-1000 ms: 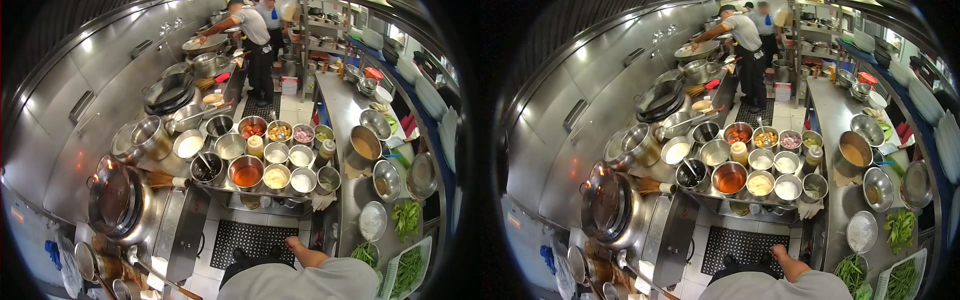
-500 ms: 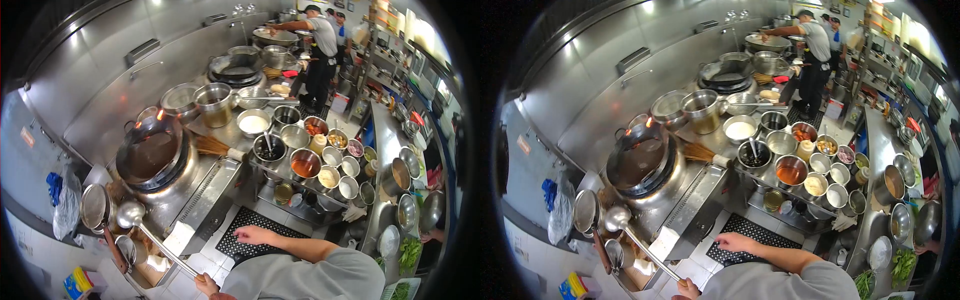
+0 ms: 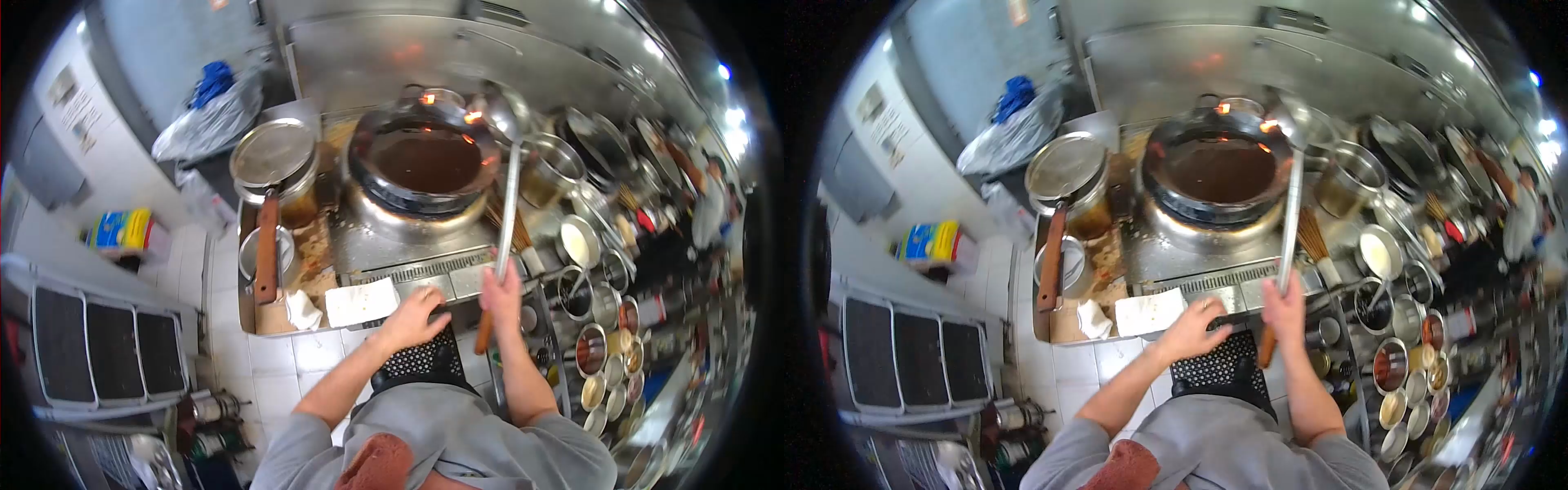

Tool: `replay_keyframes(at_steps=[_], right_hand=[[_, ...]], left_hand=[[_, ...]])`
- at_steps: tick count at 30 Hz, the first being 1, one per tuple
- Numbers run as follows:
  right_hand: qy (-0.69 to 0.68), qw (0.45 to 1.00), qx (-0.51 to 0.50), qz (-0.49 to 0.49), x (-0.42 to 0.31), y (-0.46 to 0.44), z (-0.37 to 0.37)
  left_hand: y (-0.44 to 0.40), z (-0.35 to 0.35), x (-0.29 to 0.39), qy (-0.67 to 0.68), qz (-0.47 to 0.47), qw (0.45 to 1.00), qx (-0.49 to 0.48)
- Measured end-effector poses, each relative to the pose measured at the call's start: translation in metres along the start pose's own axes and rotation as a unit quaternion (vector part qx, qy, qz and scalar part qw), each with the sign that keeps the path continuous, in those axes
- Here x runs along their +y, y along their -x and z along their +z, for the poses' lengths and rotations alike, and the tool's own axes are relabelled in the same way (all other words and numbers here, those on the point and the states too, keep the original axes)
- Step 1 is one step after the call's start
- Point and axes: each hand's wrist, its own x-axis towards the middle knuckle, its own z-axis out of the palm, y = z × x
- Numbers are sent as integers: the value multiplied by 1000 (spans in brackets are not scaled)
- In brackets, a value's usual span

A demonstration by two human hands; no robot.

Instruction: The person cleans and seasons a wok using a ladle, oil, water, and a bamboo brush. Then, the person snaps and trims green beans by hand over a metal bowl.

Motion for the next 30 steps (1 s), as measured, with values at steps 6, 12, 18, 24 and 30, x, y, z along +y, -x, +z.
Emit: replay_keyframes(at_steps=[6, 12, 18, 24, 30], right_hand=[[-71, 994, -22, 81, -20, -30, -56], [-17, 992, -110, 61, -29, -120, -115], [94, 969, -218, 62, -35, -181, -150], [115, 965, -216, 96, -22, -244, -154], [139, 950, -257, 106, -29, -245, -134]], left_hand=[[-147, -38, -18, -209, 31, 967, 144], [-214, 1, -80, -433, -167, 882, 80], [-229, 17, -68, -417, -178, 887, 84], [-215, 23, -27, -367, -95, 896, 232], [-96, 22, 4, -157, -87, 966, 184]])
